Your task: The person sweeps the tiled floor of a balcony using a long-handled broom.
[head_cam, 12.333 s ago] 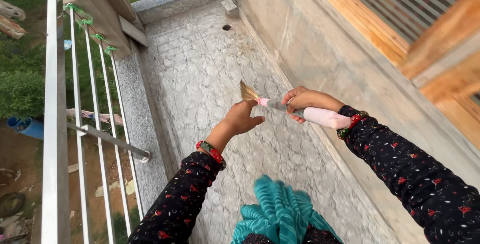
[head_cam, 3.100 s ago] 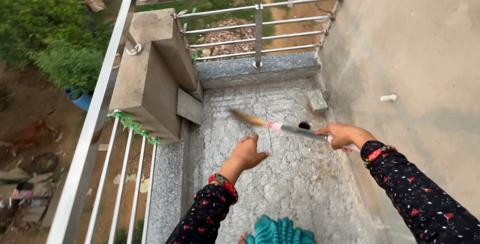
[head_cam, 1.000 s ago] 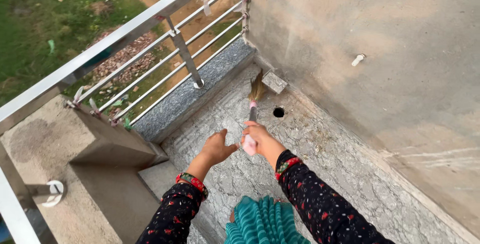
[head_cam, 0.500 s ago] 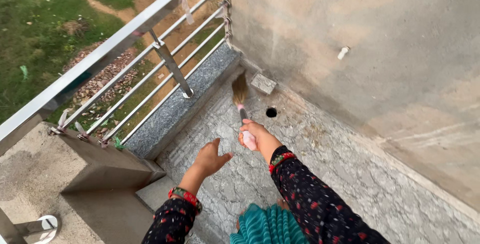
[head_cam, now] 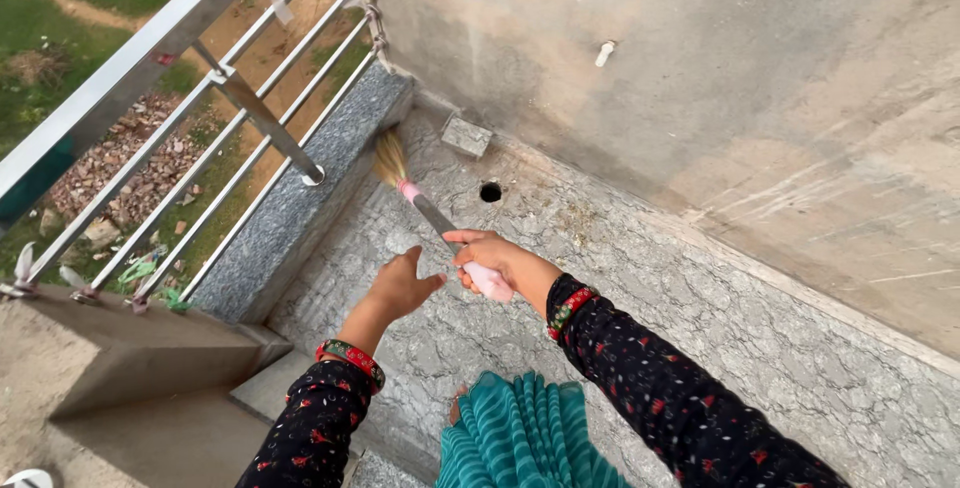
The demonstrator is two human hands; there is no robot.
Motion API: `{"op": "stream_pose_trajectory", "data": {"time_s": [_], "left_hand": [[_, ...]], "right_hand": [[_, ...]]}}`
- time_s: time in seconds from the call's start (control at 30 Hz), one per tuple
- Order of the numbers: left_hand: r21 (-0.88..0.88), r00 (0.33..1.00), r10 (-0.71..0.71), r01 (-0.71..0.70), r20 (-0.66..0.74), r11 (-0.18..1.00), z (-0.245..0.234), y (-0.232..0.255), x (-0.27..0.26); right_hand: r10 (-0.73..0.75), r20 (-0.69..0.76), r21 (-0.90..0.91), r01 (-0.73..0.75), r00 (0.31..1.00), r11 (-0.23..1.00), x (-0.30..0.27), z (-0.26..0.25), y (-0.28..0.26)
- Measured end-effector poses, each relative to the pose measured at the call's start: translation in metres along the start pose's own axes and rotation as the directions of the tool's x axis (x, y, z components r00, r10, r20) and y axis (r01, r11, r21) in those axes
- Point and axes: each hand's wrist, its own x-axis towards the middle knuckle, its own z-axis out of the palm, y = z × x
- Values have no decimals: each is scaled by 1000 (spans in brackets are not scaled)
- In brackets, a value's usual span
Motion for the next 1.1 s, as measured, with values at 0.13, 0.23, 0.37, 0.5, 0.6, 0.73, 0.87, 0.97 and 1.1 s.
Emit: {"op": "stream_pose_trajectory", "data": {"time_s": [0.13, 0.23, 0.37, 0.5, 0.6, 0.73, 0.87, 0.97, 1.1], "left_hand": [[-25, 1000, -12, 12, 6, 1000, 17, -1, 8], [23, 996, 75, -74, -52, 997, 31, 1, 9], [64, 998, 44, -46, 35, 997, 35, 22, 11], [29, 996, 63, -65, 60, 997, 43, 58, 9], [48, 988, 127, -132, 92, 990, 54, 87, 10], [78, 976, 180, -191, 121, 979, 76, 118, 16], [108, 963, 188, -212, 192, 971, 99, 147, 18], [113, 954, 209, -237, 215, 965, 114, 164, 17], [116, 935, 268, -301, 232, 947, 129, 181, 14]], "right_hand": [[-25, 30, -2, 25, 999, 1000, 23, -41, 31], [-12, -141, -192, -15, 990, 981, 26, -68, 54], [25, -160, -31, -31, 987, 999, 12, -102, 62], [49, -132, 2, -49, 990, 999, -14, -127, 54], [28, -224, 33, -21, 974, 999, -41, -153, 56], [-5, -240, 65, 22, 971, 998, -73, -187, 69], [56, -280, 80, -34, 958, 996, -113, -211, 78], [61, -247, -30, -70, 967, 997, -144, -214, 71], [-21, -196, -179, -15, 980, 984, -165, -207, 68]]}}
